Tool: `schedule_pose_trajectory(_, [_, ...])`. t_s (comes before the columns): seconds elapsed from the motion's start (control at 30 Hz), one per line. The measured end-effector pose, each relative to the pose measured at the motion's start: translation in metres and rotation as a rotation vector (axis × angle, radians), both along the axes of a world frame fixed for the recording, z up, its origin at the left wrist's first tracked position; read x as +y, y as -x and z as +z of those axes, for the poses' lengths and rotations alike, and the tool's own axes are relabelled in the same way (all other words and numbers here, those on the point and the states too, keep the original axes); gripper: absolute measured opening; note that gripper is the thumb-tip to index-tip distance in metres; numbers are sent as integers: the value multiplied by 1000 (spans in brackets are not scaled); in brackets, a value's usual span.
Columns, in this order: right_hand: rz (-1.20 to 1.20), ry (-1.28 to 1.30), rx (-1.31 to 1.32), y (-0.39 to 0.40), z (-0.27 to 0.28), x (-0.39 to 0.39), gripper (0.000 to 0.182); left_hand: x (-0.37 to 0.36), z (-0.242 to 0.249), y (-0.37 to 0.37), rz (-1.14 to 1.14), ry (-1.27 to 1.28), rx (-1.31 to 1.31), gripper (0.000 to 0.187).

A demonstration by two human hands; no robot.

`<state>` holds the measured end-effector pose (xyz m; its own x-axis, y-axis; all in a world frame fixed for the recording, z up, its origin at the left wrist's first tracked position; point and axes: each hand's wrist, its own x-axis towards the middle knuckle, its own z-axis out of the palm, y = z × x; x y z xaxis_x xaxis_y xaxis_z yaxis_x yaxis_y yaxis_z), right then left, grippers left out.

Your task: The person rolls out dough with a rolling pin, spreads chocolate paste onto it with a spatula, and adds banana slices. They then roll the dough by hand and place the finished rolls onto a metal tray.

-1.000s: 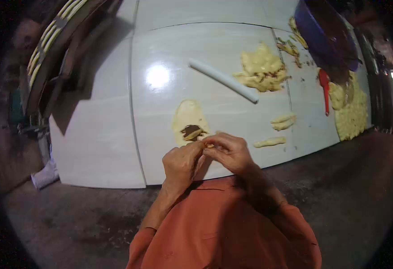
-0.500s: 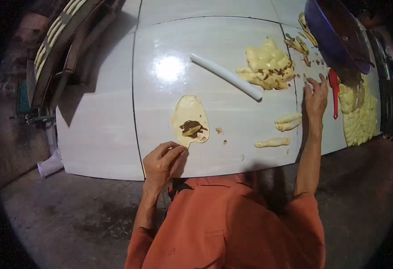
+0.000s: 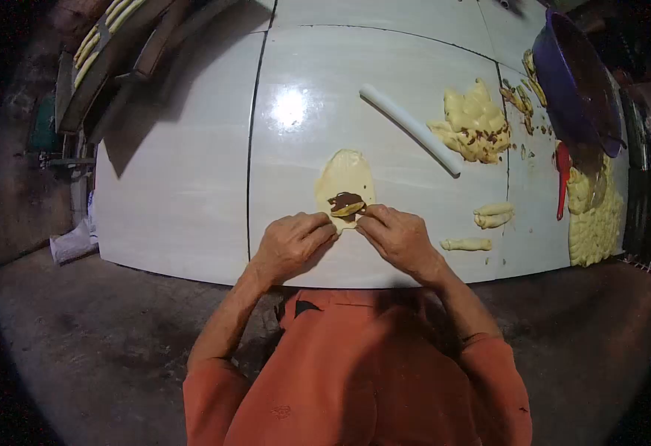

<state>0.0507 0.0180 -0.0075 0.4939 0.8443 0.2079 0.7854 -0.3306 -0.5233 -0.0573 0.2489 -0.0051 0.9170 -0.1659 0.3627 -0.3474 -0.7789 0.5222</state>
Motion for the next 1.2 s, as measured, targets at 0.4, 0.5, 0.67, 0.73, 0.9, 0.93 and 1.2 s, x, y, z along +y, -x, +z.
schedule_pose_trajectory(0.4, [-289,-9,208,-30,20,27,13,11,13,-27,457,199,229,13])
schedule_pose_trajectory(0.5, [-237,53,193,-33,19,19,20,17,11,-21,388,190,244,16])
schedule_pose_trajectory(0.67, [-147,40,197,-25,31,20,29,15,11,-22,207,267,162,21])
schedule_pose_trajectory(0.73, [-84,52,114,-25,25,23,27,9,18,-29,211,211,70,19])
schedule_pose_trajectory(0.9, [-259,-24,296,-27,17,29,16,6,10,-35,339,305,144,13])
schedule_pose_trajectory(0.93, [-258,-5,285,-27,17,29,16,6,11,-35,311,271,162,13])
schedule_pose_trajectory(1.2, [-106,64,124,-28,31,21,31,17,18,-24,127,133,121,30])
